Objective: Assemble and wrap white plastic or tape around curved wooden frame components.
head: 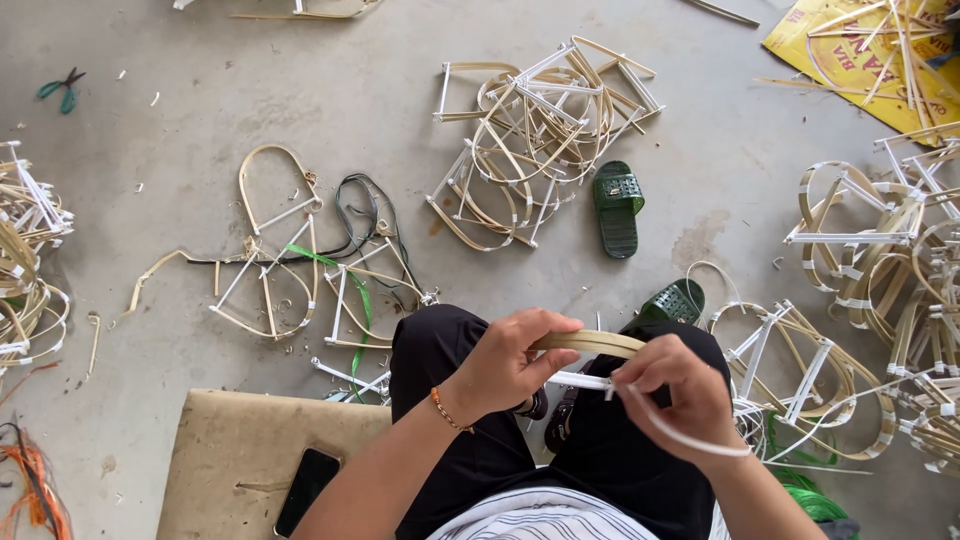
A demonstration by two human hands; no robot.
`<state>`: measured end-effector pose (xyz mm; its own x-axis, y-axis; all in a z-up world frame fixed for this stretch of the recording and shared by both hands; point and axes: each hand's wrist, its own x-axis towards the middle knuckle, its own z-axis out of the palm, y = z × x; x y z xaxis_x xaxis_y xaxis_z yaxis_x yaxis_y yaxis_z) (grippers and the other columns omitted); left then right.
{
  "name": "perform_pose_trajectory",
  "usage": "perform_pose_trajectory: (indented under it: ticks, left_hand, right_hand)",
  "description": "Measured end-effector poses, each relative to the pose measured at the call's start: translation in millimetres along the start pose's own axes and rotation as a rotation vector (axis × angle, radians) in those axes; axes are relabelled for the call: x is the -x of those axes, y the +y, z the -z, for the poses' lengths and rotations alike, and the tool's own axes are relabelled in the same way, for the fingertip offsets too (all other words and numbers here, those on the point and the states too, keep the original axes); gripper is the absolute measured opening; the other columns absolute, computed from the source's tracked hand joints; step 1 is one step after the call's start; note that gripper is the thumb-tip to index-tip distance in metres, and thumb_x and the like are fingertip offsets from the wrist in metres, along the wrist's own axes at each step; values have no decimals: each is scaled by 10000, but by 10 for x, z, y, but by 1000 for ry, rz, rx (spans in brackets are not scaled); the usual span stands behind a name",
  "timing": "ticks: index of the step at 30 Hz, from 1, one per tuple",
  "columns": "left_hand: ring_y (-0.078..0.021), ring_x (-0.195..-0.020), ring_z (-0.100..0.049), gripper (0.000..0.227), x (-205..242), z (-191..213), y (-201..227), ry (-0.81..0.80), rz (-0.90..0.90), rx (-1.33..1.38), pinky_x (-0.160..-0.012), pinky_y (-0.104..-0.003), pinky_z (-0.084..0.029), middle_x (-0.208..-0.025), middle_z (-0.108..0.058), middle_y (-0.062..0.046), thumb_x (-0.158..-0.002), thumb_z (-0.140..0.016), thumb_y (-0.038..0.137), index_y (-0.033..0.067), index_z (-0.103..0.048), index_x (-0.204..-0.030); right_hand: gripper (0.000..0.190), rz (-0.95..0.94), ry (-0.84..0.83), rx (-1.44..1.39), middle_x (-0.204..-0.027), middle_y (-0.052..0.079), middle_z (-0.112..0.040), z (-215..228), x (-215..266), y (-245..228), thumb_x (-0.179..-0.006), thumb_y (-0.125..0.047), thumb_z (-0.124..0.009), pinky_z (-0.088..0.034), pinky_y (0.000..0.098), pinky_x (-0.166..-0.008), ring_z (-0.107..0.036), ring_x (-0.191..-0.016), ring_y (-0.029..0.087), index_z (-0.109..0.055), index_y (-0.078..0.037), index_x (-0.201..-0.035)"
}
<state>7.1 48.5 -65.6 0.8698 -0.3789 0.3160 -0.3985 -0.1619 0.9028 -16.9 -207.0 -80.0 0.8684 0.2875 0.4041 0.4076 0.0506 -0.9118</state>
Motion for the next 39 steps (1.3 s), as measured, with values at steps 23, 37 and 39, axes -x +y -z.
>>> perform_pose_trajectory:
  ticks: [23, 37, 39]
  left_hand:
    - [-22, -700, -576, 215, -90, 121, 9, -235, 539, 324, -637, -202, -502, -774, -650, 42, -1001, -670, 212, 1, -708, -987]
    - [-16, -679, -548, 255, -82, 156, -53, -323, 555, 374, -611, -194, -473, -731, -604, 53, -1020, -651, 256, 17, -704, -952]
    - [-14, -668, -543, 265, -79, 156, -55, -334, 565, 368, -602, -193, -470, -716, -602, 56, -1019, -644, 263, 20, -710, -939]
  right_hand:
    - [234, 402, -98, 329, -1072, 80, -700, -299, 376, -64, -813, 7, -851, -615, 316, -844, -770, -961, 185, -654, -44, -931]
    - [204, 405, 109, 616, -886, 36, -614, -527, 243, 132, -803, 2, -855, -582, 279, -742, -693, -804, 165, -710, -85, -917]
    - [218, 413, 125, 633, -812, 3, -639, -521, 236, 151, -789, 3, -869, -559, 272, -686, -670, -715, 144, -711, -86, -910]
